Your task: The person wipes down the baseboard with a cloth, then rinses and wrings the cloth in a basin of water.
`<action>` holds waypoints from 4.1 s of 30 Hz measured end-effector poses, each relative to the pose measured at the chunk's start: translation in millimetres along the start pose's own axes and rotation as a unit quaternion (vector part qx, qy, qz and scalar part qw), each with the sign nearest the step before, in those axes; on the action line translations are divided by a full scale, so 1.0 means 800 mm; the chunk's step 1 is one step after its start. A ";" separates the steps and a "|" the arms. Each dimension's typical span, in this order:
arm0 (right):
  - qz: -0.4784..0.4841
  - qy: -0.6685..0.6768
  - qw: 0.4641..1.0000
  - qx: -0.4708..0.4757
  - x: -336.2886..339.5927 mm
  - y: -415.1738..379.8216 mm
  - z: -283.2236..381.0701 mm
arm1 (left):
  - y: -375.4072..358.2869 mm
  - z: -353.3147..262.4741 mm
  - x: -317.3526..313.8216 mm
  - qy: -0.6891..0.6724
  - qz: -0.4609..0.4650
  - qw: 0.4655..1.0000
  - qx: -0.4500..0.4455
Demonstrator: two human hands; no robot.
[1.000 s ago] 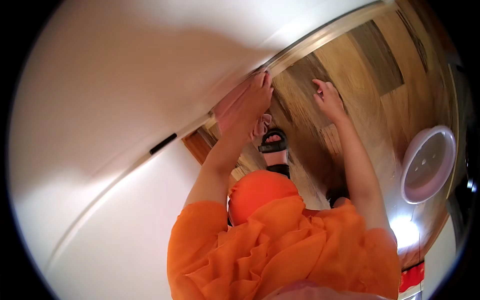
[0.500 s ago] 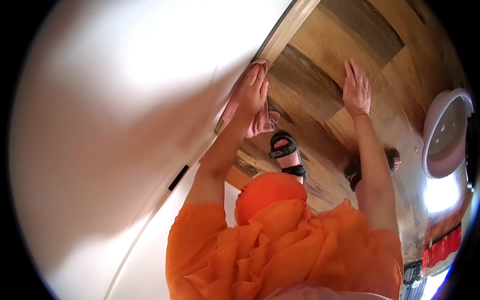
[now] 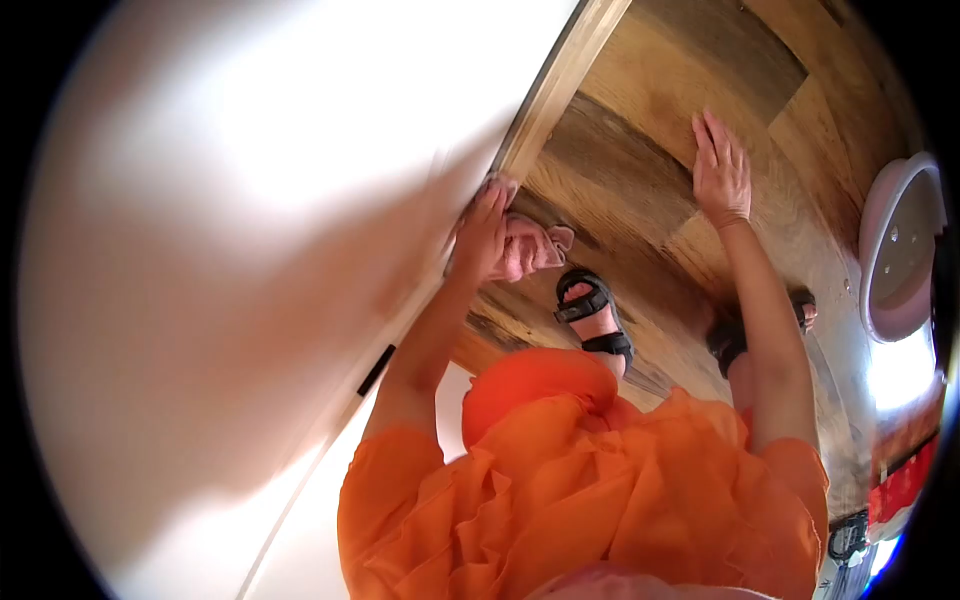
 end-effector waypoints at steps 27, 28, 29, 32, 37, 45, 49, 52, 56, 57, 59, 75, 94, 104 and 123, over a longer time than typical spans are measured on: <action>0.002 -0.015 1.000 -0.013 0.002 0.004 0.005 | 0.060 -0.018 -0.012 -0.089 0.012 0.991 0.100; 0.000 -0.018 1.000 -0.011 0.003 0.003 0.005 | 0.068 -0.015 -0.014 -0.087 0.005 0.994 0.070; 0.001 -0.021 1.000 -0.007 0.006 -0.001 0.006 | 0.054 -0.017 -0.014 -0.065 0.046 0.994 0.075; -0.019 -0.016 1.000 0.001 0.004 0.000 0.005 | 0.034 -0.013 0.000 0.122 0.160 0.979 0.012; -0.007 -0.011 1.000 -0.003 0.001 -0.002 0.006 | 0.078 -0.014 -0.020 -0.030 0.013 0.998 0.049; -0.014 -0.022 1.000 -0.003 0.004 0.004 0.007 | 0.056 -0.012 -0.010 0.036 -0.012 0.999 0.022; -0.004 -0.018 1.000 -0.005 0.001 0.000 0.007 | 0.146 -0.036 -0.009 -0.109 -0.016 0.992 0.065; -0.002 -0.026 1.000 -0.002 0.004 -0.001 0.005 | 0.142 -0.039 0.013 -0.161 0.017 0.983 0.087; -0.010 -0.025 1.000 0.001 0.001 -0.001 0.006 | 0.051 0.022 -0.049 -0.027 0.004 0.999 0.040; -0.010 -0.025 1.000 -0.002 0.001 -0.001 0.005 | 0.087 0.001 -0.024 -0.060 -0.003 0.997 0.043; -0.001 -0.019 1.000 -0.002 0.004 -0.002 0.006 | 0.130 -0.035 0.008 -0.124 -0.013 0.990 0.063; 0.000 -0.017 1.000 0.002 0.007 0.000 0.007 | 0.106 -0.024 -0.005 -0.059 0.014 0.997 0.050; 0.015 -0.008 1.000 -0.009 0.007 0.000 0.005 | 0.207 -0.045 0.005 -0.121 -0.035 0.991 0.050; 0.006 0.002 1.000 -0.002 0.008 0.005 0.004 | 0.236 -0.049 -0.003 -0.143 -0.060 0.987 0.035; -0.004 0.025 1.000 0.002 0.008 0.000 0.004 | 0.246 -0.062 -0.013 -0.107 -0.084 0.990 -0.045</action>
Point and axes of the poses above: each hand's wrist, its own y-axis towards the middle knuckle, its own x-axis out of the back of the hand, z = x × y, the point moved 2 cm from there along y, towards the middle knuckle, and after that the axes turned 5 degrees about -x, right-handed, at the moved point
